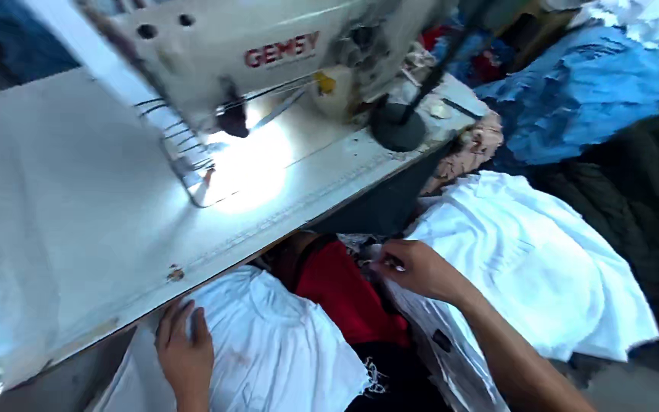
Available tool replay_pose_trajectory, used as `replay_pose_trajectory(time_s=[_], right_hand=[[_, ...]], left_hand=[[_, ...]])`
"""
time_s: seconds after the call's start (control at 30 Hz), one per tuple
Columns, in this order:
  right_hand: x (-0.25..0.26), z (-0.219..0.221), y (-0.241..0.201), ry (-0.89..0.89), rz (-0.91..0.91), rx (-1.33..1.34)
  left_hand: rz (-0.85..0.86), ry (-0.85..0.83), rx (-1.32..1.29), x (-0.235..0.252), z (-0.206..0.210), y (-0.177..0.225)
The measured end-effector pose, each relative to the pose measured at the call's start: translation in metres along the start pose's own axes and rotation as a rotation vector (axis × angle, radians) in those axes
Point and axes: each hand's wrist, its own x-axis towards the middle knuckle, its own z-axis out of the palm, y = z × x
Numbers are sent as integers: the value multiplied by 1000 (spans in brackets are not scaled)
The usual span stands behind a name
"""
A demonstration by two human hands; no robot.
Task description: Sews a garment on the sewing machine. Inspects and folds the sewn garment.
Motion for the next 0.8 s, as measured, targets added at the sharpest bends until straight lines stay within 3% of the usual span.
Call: replay_pose_trajectory(time_s=[0.13, 0.2, 0.3, 0.4, 0.5, 0.67, 0.8], right_hand=[[85, 82, -115, -370, -315, 23], [87, 131, -155, -581, -404, -7], [51, 183, -170, -774, -384, -65], [33, 195, -149, -632, -389, -47], [36, 197, -130, -560, -431, 72], [56, 196, -136, -652, -469, 29], [64, 198, -146, -738, -431, -38]], left_hand=[[-349, 19, 11, -43, -18, -60], [-407, 36, 0, -52, -12, -84], [-490, 84, -2, -46, -9, -88], [-536, 100, 21, -35, -14, -90], [-464, 81, 14, -39, -34, -102], [-442, 158, 33, -39, -70, -99], [-489, 85, -179, -35, -45, -98]])
